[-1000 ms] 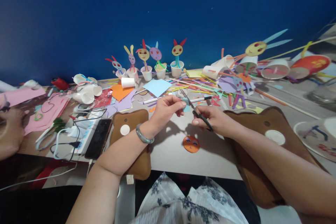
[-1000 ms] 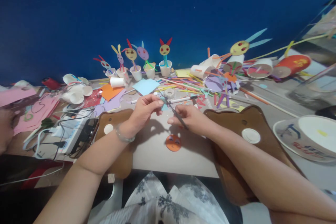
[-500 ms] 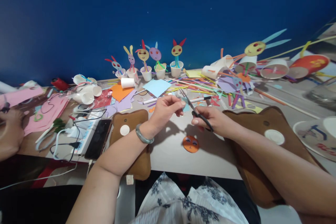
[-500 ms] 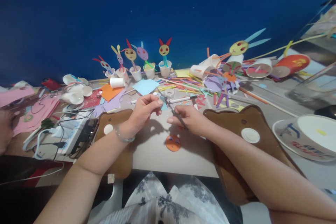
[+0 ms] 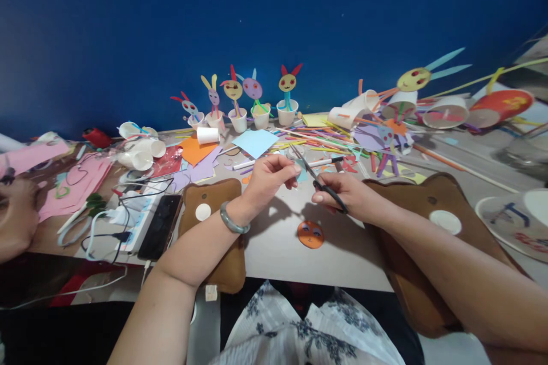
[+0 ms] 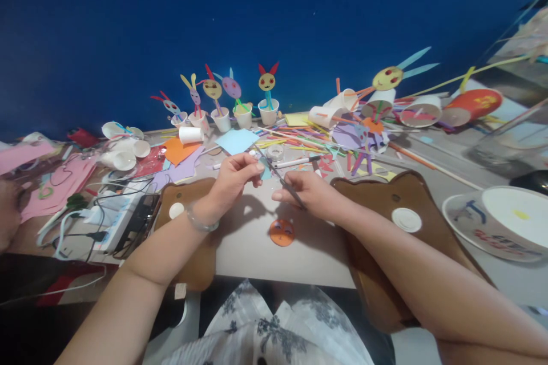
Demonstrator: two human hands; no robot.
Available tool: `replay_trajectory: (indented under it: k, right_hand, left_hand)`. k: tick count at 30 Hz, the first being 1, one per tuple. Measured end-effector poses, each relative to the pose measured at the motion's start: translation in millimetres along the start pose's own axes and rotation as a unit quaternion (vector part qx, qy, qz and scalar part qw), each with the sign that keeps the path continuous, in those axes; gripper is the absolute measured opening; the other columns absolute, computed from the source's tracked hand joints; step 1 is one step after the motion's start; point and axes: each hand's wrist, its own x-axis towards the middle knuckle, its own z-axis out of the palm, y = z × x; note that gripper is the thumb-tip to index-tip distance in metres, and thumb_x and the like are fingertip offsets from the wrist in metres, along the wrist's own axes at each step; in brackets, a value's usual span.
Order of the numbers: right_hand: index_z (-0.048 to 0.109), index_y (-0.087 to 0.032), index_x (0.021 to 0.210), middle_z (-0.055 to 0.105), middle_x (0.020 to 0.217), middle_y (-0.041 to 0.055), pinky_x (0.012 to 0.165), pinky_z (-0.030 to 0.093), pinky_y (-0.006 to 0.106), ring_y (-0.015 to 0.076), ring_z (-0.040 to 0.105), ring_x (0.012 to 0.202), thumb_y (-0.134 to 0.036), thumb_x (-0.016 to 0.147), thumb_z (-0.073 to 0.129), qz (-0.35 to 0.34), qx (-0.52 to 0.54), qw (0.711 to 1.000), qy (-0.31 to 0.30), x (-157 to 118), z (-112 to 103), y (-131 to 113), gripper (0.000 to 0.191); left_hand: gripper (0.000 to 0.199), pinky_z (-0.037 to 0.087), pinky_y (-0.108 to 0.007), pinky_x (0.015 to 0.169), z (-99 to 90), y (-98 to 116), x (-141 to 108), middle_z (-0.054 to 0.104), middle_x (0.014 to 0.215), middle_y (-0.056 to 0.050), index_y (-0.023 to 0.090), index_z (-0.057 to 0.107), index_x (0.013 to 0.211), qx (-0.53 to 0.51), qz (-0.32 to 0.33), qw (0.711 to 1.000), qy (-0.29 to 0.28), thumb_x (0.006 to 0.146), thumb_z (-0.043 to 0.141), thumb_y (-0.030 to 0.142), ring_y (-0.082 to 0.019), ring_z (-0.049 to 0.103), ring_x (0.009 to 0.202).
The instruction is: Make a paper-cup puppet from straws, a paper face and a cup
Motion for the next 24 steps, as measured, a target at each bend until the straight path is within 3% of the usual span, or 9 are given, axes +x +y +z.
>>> replay_trajectory:
  k: [19,24]
  right_hand:
    - [0.043,-0.022,0.056,0.047,0.045,-0.0054,0.048,0.030,0.026,0.0095,0.040,0.046,-0.066,0.063,0.082,0.026,-0.015,0.999,-0.012,-2.1,-8.8,-9.9,0.059]
    - [0.046,-0.022,0.060,0.051,0.050,-0.0036,0.051,0.034,0.028,0.0115,0.044,0.049,-0.066,0.066,0.080,0.013,0.005,0.999,0.038,2.8,-8.9,-2.8,0.056]
  left_hand:
    - [0.033,0.045,-0.023,0.051,-4.5,-3.5,3.0,0.060,0.055,0.003,0.017,0.061,0.065,0.009,0.013,1.000,-0.001,0.066,0.085,0.040,-0.007,0.055,0.049]
    - [0.034,0.046,-0.023,0.052,-3.4,-3.3,2.6,0.060,0.054,0.002,0.016,0.060,0.063,0.014,0.013,1.000,-0.003,0.068,0.083,0.040,-0.007,0.055,0.050]
